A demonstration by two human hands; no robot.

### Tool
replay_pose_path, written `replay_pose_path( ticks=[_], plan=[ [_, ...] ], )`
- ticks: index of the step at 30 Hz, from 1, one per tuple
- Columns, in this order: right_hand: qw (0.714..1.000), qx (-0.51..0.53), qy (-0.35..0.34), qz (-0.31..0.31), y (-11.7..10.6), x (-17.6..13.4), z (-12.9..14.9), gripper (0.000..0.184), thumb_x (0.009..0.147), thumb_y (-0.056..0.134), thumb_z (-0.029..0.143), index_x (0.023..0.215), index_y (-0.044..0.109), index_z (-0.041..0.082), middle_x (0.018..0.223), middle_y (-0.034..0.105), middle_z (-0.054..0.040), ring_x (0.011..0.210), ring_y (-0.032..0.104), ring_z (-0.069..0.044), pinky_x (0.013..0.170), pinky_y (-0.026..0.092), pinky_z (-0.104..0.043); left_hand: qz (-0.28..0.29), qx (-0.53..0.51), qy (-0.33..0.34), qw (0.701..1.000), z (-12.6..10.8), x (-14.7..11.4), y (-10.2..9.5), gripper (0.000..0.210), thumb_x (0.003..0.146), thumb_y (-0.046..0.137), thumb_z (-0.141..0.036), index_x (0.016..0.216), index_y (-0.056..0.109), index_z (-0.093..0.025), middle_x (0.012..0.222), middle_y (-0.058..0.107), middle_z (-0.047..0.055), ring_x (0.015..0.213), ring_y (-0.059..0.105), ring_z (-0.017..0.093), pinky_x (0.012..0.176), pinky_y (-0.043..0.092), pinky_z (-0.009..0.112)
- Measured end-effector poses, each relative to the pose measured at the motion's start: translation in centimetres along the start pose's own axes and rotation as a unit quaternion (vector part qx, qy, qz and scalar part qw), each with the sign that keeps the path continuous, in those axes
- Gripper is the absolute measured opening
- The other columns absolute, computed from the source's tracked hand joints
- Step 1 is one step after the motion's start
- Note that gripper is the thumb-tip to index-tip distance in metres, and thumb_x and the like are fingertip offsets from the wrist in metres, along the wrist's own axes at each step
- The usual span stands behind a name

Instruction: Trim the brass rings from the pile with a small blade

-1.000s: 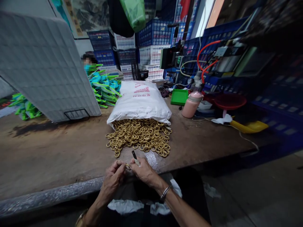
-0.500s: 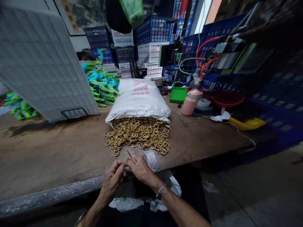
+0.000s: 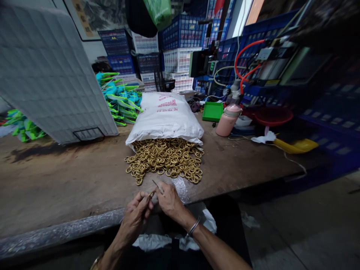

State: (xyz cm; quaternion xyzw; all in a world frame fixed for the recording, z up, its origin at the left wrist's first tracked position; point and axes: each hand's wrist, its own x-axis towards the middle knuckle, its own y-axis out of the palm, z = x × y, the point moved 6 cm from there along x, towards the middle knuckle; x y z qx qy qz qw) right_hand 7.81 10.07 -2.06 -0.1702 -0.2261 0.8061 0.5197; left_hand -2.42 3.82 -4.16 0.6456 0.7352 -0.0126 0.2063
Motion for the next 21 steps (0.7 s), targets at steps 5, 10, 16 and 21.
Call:
replay_pose_path(
  ticks=[5, 10, 16, 21],
  plan=[
    [0.983, -0.161, -0.078, 0.047, 0.6, -1.3, 0.3, 0.016, 0.07, 0.04, 0.01, 0.078, 0.051, 0.018, 0.063, 0.053, 0.0008, 0.057, 0.043, -0.011, 0.054, 0.024, -0.023, -0.029, -0.018, -0.005, 0.999, 0.0, 0.2, -0.3, 0.034, 0.069, 0.058, -0.05, 0.076, 0.046, -0.019, 0.055, 0.051, -0.005, 0.038, 0.035, 0.004, 0.037, 0.021, 0.016],
    [0.97, -0.213, -0.111, 0.046, 1.2, -2.0, 0.2, 0.029, 0.067, 0.04, 0.008, 0.091, 0.051, 0.019, 0.068, 0.055, -0.0002, 0.062, 0.045, -0.013, 0.056, 0.023, -0.024, -0.023, 0.0, 0.013, 1.0, -0.2, 0.2, -0.3, 0.033, 0.07, 0.057, -0.049, 0.076, 0.047, -0.018, 0.055, 0.051, -0.006, 0.038, 0.035, 0.004, 0.038, 0.022, 0.016],
    [0.953, -0.293, -0.084, 0.012, 0.5, -1.3, -1.1, 0.027, 0.069, 0.039, 0.01, 0.094, 0.05, 0.016, 0.074, 0.058, -0.0037, 0.066, 0.049, -0.016, 0.058, 0.025, -0.026, -0.049, 0.031, 0.006, 0.998, -0.4, -0.7, -0.7, 0.033, 0.069, 0.059, -0.049, 0.07, 0.047, -0.018, 0.049, 0.05, -0.007, 0.035, 0.033, 0.003, 0.035, 0.022, 0.015],
    [0.948, -0.313, -0.017, -0.058, -2.3, 0.4, -1.7, 0.026, 0.069, 0.042, 0.008, 0.092, 0.05, 0.018, 0.076, 0.061, -0.0034, 0.068, 0.053, -0.015, 0.058, 0.025, -0.024, -0.009, -0.07, -0.04, 0.997, -0.6, -1.3, 0.0, 0.031, 0.068, 0.061, -0.048, 0.07, 0.051, -0.018, 0.053, 0.053, -0.006, 0.034, 0.032, 0.003, 0.033, 0.021, 0.015]
  ],
)
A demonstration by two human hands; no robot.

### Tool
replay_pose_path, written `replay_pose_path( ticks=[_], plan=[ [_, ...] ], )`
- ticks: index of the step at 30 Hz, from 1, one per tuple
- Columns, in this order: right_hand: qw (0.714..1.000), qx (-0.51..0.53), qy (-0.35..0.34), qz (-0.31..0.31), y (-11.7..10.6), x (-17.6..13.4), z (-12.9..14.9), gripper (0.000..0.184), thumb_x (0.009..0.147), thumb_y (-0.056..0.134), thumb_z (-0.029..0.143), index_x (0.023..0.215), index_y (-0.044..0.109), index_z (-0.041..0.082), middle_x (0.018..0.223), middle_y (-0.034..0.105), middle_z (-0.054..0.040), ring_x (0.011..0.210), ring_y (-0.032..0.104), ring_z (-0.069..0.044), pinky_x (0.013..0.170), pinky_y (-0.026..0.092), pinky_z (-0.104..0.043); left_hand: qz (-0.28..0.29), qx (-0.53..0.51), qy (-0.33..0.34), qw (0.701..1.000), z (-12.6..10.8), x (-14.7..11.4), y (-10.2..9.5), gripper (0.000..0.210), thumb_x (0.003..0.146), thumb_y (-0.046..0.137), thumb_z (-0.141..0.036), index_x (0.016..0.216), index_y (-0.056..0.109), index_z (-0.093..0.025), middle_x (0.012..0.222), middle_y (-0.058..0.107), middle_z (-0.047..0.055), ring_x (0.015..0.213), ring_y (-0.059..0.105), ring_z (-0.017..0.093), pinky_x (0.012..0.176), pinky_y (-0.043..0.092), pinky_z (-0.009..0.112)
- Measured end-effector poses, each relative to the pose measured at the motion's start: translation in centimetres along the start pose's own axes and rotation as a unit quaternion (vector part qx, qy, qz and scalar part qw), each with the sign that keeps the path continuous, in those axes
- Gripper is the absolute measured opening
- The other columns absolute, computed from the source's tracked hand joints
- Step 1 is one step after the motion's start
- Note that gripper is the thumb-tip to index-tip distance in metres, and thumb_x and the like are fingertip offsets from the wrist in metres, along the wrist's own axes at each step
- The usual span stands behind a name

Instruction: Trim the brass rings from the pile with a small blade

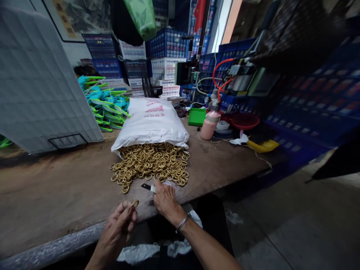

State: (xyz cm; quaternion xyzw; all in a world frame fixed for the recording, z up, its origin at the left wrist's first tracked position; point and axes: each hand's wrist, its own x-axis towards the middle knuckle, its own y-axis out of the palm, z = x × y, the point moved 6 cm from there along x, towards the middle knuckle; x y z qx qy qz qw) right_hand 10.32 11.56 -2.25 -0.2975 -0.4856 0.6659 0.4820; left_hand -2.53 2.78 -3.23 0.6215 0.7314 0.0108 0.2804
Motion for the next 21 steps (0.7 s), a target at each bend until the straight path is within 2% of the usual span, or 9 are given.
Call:
replay_pose_path(
  ticks=[3, 6, 9, 12, 14, 17, 21],
  plan=[
    [0.997, -0.004, 0.064, -0.046, -1.1, 0.9, -1.4, 0.024, 0.072, 0.044, 0.009, 0.093, 0.049, 0.019, 0.078, 0.062, -0.0028, 0.07, 0.055, -0.015, 0.059, 0.025, -0.024, -0.006, -0.07, -0.024, 0.997, -0.1, 0.0, 0.2, 0.031, 0.063, 0.068, -0.043, 0.072, 0.056, -0.016, 0.067, 0.062, 0.001, 0.042, 0.043, 0.005, 0.036, 0.028, 0.016],
    [0.996, -0.017, 0.066, -0.052, -0.9, 1.4, -1.9, 0.018, 0.077, 0.048, 0.018, 0.095, 0.049, 0.02, 0.081, 0.063, -0.0034, 0.074, 0.056, -0.016, 0.06, 0.025, -0.024, -0.025, -0.105, -0.039, 0.993, 0.0, 0.0, 0.0, 0.031, 0.057, 0.073, -0.038, 0.072, 0.059, -0.015, 0.076, 0.066, 0.006, 0.052, 0.05, 0.009, 0.04, 0.034, 0.019],
    [0.996, -0.038, 0.058, -0.05, -0.2, 1.6, -2.1, 0.017, 0.08, 0.047, 0.022, 0.096, 0.049, 0.021, 0.086, 0.063, -0.0046, 0.077, 0.056, -0.017, 0.06, 0.025, -0.025, -0.03, -0.135, -0.039, 0.99, 0.2, 0.2, -0.3, 0.025, 0.058, 0.072, -0.034, 0.069, 0.059, -0.017, 0.072, 0.066, 0.005, 0.052, 0.051, 0.01, 0.042, 0.034, 0.019],
    [0.996, -0.056, 0.065, -0.04, 0.5, 1.6, -2.2, 0.017, 0.08, 0.045, 0.018, 0.096, 0.049, 0.02, 0.089, 0.062, -0.0062, 0.078, 0.056, -0.018, 0.061, 0.025, -0.026, -0.022, -0.17, -0.052, 0.984, 0.5, 0.5, -0.8, 0.027, 0.057, 0.072, -0.031, 0.08, 0.061, -0.02, 0.066, 0.064, 0.001, 0.051, 0.052, 0.01, 0.043, 0.035, 0.019],
    [0.996, -0.059, 0.059, -0.033, 0.7, 1.6, -2.0, 0.018, 0.079, 0.044, 0.016, 0.096, 0.049, 0.019, 0.09, 0.061, -0.0071, 0.079, 0.055, -0.018, 0.063, 0.026, -0.027, -0.017, -0.192, -0.071, 0.979, 0.8, 0.7, -1.1, 0.033, 0.056, 0.072, -0.028, 0.086, 0.063, -0.02, 0.065, 0.063, 0.001, 0.053, 0.054, 0.011, 0.045, 0.037, 0.019],
    [0.999, -0.037, 0.029, -0.02, 0.7, 1.4, -1.2, 0.019, 0.077, 0.044, 0.013, 0.094, 0.051, 0.018, 0.086, 0.06, -0.0062, 0.077, 0.053, -0.017, 0.064, 0.026, -0.026, -0.012, -0.22, -0.095, 0.971, 1.2, 0.8, -1.3, 0.023, 0.057, 0.073, -0.027, 0.074, 0.064, -0.015, 0.068, 0.063, 0.003, 0.056, 0.056, 0.011, 0.048, 0.04, 0.02],
    [0.996, 0.084, -0.023, 0.006, 0.5, 1.0, 1.0, 0.013, 0.076, 0.044, 0.013, 0.084, 0.052, 0.019, 0.072, 0.057, -0.0002, 0.063, 0.048, -0.012, 0.058, 0.026, -0.023, -0.026, -0.211, -0.052, 0.976, 0.8, 0.9, -1.6, 0.022, 0.06, 0.072, -0.03, 0.063, 0.058, -0.013, 0.068, 0.062, 0.003, 0.058, 0.056, 0.011, 0.046, 0.041, 0.02]
  ],
)
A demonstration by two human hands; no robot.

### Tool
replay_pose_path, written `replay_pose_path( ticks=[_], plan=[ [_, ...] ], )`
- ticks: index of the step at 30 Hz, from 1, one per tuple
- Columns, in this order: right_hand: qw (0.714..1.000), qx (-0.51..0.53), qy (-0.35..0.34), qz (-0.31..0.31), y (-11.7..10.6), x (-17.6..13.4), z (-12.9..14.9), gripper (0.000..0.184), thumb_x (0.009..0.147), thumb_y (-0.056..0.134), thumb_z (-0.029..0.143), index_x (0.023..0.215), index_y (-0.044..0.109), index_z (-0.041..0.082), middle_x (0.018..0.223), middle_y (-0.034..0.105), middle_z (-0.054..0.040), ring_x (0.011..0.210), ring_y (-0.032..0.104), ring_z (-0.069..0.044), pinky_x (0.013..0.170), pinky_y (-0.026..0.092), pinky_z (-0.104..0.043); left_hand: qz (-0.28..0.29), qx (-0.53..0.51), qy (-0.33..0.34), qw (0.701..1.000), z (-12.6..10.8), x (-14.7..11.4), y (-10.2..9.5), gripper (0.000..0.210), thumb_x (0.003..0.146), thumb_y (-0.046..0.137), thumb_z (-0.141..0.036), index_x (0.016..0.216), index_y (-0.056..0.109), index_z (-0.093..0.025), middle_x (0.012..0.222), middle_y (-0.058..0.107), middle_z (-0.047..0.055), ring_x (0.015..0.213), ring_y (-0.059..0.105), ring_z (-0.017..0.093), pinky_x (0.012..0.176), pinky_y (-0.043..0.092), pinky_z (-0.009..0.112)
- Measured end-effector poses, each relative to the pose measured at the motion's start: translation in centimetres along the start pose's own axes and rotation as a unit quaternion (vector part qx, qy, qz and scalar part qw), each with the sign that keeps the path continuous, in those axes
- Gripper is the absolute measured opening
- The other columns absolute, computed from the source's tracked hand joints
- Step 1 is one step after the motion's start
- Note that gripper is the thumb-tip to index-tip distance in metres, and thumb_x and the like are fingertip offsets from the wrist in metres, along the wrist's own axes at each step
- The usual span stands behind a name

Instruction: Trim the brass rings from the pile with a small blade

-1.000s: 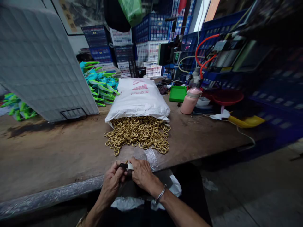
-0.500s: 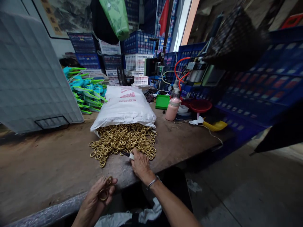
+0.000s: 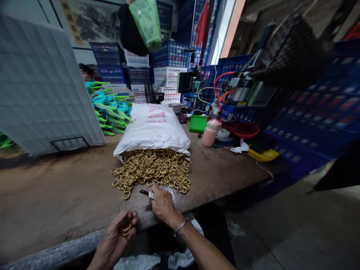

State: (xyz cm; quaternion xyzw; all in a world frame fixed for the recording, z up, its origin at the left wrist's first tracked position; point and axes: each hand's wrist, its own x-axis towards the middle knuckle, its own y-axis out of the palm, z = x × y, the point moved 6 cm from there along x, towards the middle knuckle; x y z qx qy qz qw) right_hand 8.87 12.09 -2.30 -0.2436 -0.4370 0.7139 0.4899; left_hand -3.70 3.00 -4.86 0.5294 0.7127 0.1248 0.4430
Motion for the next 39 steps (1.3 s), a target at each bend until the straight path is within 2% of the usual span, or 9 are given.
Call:
replay_pose_path(
  ticks=[4, 7, 11, 15, 20, 22, 30, 35, 39],
  plan=[
    [0.985, 0.168, -0.034, 0.033, 0.1, -0.1, 2.3, 0.018, 0.082, 0.042, 0.026, 0.068, 0.05, 0.018, 0.06, 0.046, 0.0038, 0.056, 0.038, -0.009, 0.052, 0.026, -0.02, -0.017, 0.105, 0.095, 0.99, -1.6, 0.1, 0.6, 0.031, 0.059, 0.072, -0.034, 0.078, 0.056, -0.016, 0.06, 0.058, -0.002, 0.047, 0.051, 0.009, 0.037, 0.034, 0.016],
    [0.964, 0.247, -0.044, 0.082, 0.5, -0.3, 3.3, 0.024, 0.083, 0.042, 0.03, 0.064, 0.048, 0.017, 0.056, 0.04, 0.0055, 0.053, 0.034, -0.008, 0.05, 0.026, -0.019, -0.049, 0.207, 0.155, 0.965, -2.8, 0.0, 1.1, 0.038, 0.06, 0.07, -0.039, 0.087, 0.056, -0.017, 0.046, 0.049, -0.008, 0.033, 0.035, 0.005, 0.032, 0.025, 0.015],
    [0.948, 0.298, -0.043, 0.105, 0.4, -0.6, 3.9, 0.024, 0.081, 0.045, 0.033, 0.064, 0.048, 0.016, 0.058, 0.04, 0.005, 0.055, 0.035, -0.008, 0.051, 0.028, -0.019, -0.021, 0.255, 0.154, 0.954, -2.8, -0.1, 1.9, 0.026, 0.06, 0.068, -0.038, 0.07, 0.058, -0.016, 0.04, 0.041, -0.01, 0.034, 0.032, 0.004, 0.035, 0.025, 0.016],
    [0.921, 0.372, 0.018, 0.111, 1.0, -0.9, 3.6, 0.022, 0.079, 0.046, 0.035, 0.067, 0.049, 0.016, 0.055, 0.041, 0.0055, 0.051, 0.036, -0.007, 0.049, 0.029, -0.018, -0.029, 0.279, 0.193, 0.94, -3.0, -0.2, 1.7, 0.021, 0.063, 0.066, -0.036, 0.063, 0.057, -0.017, 0.043, 0.045, -0.007, 0.039, 0.039, 0.006, 0.04, 0.03, 0.017],
    [0.85, 0.477, 0.136, 0.177, 3.2, -1.6, 3.0, 0.029, 0.08, 0.04, 0.044, 0.065, 0.042, 0.019, 0.046, 0.035, 0.0086, 0.035, 0.023, -0.004, 0.035, 0.018, -0.018, -0.017, 0.288, 0.217, 0.933, -2.5, -0.3, 1.7, 0.02, 0.067, 0.063, -0.036, 0.067, 0.057, -0.018, 0.047, 0.048, -0.006, 0.045, 0.046, 0.009, 0.045, 0.036, 0.018],
    [0.856, 0.471, 0.134, 0.164, 3.1, -1.4, 2.9, 0.028, 0.079, 0.041, 0.041, 0.062, 0.042, 0.019, 0.046, 0.036, 0.0085, 0.035, 0.024, -0.004, 0.036, 0.019, -0.017, -0.009, 0.273, 0.199, 0.941, -2.1, -0.2, 1.7, 0.023, 0.066, 0.063, -0.039, 0.069, 0.056, -0.018, 0.048, 0.048, -0.006, 0.044, 0.044, 0.008, 0.045, 0.035, 0.018],
    [0.93, 0.354, 0.065, 0.07, 0.8, -0.2, 3.3, 0.016, 0.073, 0.046, 0.028, 0.061, 0.047, 0.017, 0.054, 0.04, 0.0057, 0.051, 0.035, -0.007, 0.048, 0.028, -0.018, -0.002, 0.313, 0.118, 0.942, -1.3, -0.1, 1.2, 0.037, 0.068, 0.057, -0.052, 0.061, 0.05, -0.017, 0.039, 0.038, -0.008, 0.033, 0.026, 0.004, 0.036, 0.018, 0.017],
    [0.939, 0.333, 0.048, 0.068, 0.4, -0.5, 3.9, 0.019, 0.075, 0.044, 0.027, 0.06, 0.047, 0.016, 0.054, 0.041, 0.005, 0.053, 0.036, -0.008, 0.048, 0.028, -0.019, 0.052, 0.242, 0.071, 0.966, -0.7, -0.1, 1.3, 0.031, 0.071, 0.057, -0.048, 0.072, 0.049, -0.018, 0.051, 0.046, -0.007, 0.035, 0.025, 0.003, 0.034, 0.013, 0.016],
    [0.939, 0.334, 0.04, 0.072, 0.3, -0.8, 4.1, 0.02, 0.078, 0.043, 0.027, 0.061, 0.048, 0.017, 0.055, 0.043, 0.0041, 0.052, 0.038, -0.009, 0.048, 0.029, -0.02, 0.06, 0.21, 0.068, 0.973, -0.5, -0.2, 1.3, 0.029, 0.072, 0.057, -0.045, 0.074, 0.048, -0.018, 0.058, 0.051, -0.005, 0.037, 0.028, 0.002, 0.035, 0.014, 0.016]
  ],
)
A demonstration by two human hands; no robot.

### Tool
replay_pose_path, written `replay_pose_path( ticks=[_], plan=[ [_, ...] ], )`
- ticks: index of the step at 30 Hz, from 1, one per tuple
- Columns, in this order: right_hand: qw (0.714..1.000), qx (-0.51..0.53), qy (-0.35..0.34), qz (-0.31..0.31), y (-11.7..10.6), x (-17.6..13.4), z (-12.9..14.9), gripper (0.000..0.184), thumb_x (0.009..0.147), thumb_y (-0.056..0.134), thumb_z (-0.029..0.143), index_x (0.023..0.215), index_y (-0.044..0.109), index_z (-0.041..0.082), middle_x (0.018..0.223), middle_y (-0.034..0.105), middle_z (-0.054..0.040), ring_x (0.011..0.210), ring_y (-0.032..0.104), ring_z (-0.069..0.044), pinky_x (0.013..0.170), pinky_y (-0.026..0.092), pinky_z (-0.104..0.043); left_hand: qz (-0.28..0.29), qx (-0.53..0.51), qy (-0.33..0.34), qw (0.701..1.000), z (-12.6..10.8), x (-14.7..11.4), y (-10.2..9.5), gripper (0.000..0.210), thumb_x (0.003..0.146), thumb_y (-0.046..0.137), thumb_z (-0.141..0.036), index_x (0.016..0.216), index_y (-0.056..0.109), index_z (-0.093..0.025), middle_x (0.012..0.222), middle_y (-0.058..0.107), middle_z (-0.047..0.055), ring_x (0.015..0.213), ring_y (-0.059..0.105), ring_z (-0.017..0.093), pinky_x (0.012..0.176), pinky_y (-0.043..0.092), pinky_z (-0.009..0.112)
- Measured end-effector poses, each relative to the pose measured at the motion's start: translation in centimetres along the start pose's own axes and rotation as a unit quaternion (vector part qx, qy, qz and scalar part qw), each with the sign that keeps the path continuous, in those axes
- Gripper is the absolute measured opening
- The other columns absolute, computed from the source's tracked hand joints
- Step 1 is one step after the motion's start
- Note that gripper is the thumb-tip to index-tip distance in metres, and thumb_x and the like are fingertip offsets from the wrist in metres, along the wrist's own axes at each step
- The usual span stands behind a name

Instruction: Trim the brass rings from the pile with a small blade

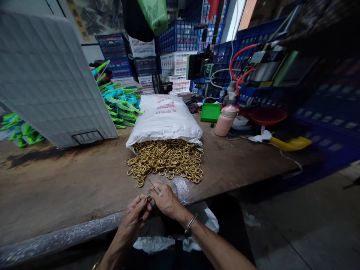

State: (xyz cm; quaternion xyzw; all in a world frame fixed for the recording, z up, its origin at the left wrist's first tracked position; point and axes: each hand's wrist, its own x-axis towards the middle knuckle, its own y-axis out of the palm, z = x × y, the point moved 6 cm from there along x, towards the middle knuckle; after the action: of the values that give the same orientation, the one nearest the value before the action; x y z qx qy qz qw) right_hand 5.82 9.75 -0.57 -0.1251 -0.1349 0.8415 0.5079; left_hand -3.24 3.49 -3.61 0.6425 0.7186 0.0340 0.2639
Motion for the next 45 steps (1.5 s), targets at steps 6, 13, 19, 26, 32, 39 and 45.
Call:
replay_pose_path(
  ticks=[6, 13, 19, 26, 32, 39, 45],
  plan=[
    [0.999, -0.042, -0.008, -0.017, 0.0, 0.2, -0.6, 0.021, 0.08, 0.04, 0.026, 0.064, 0.049, 0.018, 0.054, 0.046, 0.003, 0.052, 0.041, -0.01, 0.051, 0.031, -0.021, -0.01, -0.033, -0.006, 0.999, 0.4, -0.1, -0.1, 0.029, 0.073, 0.059, -0.042, 0.071, 0.044, -0.018, 0.057, 0.05, -0.006, 0.039, 0.031, 0.002, 0.038, 0.018, 0.015],
    [0.98, -0.191, -0.05, 0.014, 0.4, -0.8, -1.2, 0.012, 0.076, 0.04, 0.015, 0.069, 0.048, 0.018, 0.061, 0.053, 0.0, 0.056, 0.046, -0.011, 0.053, 0.029, -0.021, -0.021, -0.013, 0.026, 0.999, -0.3, 0.1, -0.3, 0.031, 0.072, 0.059, -0.045, 0.07, 0.046, -0.017, 0.056, 0.047, -0.007, 0.039, 0.028, 0.002, 0.038, 0.017, 0.016],
    [0.945, -0.316, -0.067, 0.055, 1.0, -1.8, -0.2, 0.029, 0.063, 0.039, 0.006, 0.086, 0.052, 0.019, 0.066, 0.057, -0.0008, 0.062, 0.05, -0.014, 0.056, 0.027, -0.023, -0.023, 0.028, 0.065, 0.997, -0.3, 0.5, -0.5, 0.033, 0.07, 0.059, -0.048, 0.07, 0.047, -0.018, 0.048, 0.039, -0.009, 0.041, 0.029, 0.004, 0.041, 0.023, 0.017],
    [0.913, -0.406, -0.023, 0.024, -0.1, -0.9, -2.2, 0.028, 0.069, 0.04, 0.008, 0.094, 0.052, 0.015, 0.077, 0.061, -0.006, 0.068, 0.054, -0.017, 0.057, 0.026, -0.025, -0.054, 0.096, 0.032, 0.993, -0.3, -0.3, -0.7, 0.037, 0.067, 0.059, -0.052, 0.063, 0.047, -0.017, 0.047, 0.042, -0.008, 0.036, 0.027, 0.003, 0.036, 0.017, 0.017],
    [0.899, -0.427, 0.021, -0.098, -3.7, 0.8, -3.8, 0.026, 0.073, 0.04, 0.007, 0.095, 0.049, 0.017, 0.082, 0.062, -0.0049, 0.072, 0.055, -0.016, 0.059, 0.026, -0.025, -0.01, -0.039, -0.027, 0.999, 0.4, -0.9, 0.1, 0.032, 0.068, 0.062, -0.047, 0.07, 0.055, -0.016, 0.051, 0.049, -0.005, 0.038, 0.032, 0.003, 0.037, 0.022, 0.016],
    [0.872, -0.472, 0.034, -0.125, -4.4, 1.4, -4.7, 0.021, 0.081, 0.043, 0.018, 0.101, 0.047, 0.017, 0.087, 0.061, -0.0087, 0.079, 0.054, -0.018, 0.064, 0.028, -0.025, -0.016, -0.144, -0.055, 0.988, 0.6, -1.0, -0.3, 0.025, 0.064, 0.068, -0.035, 0.073, 0.058, -0.014, 0.072, 0.065, 0.006, 0.049, 0.05, 0.009, 0.041, 0.032, 0.018],
    [0.874, -0.472, 0.025, -0.111, -4.2, 1.3, -4.7, 0.024, 0.074, 0.044, 0.01, 0.097, 0.049, 0.015, 0.087, 0.061, -0.0096, 0.076, 0.053, -0.018, 0.066, 0.028, -0.026, -0.001, -0.232, -0.114, 0.966, 1.6, -0.7, -0.8, 0.026, 0.06, 0.072, -0.027, 0.08, 0.061, -0.014, 0.068, 0.063, 0.003, 0.055, 0.056, 0.011, 0.044, 0.037, 0.018]
  ],
)
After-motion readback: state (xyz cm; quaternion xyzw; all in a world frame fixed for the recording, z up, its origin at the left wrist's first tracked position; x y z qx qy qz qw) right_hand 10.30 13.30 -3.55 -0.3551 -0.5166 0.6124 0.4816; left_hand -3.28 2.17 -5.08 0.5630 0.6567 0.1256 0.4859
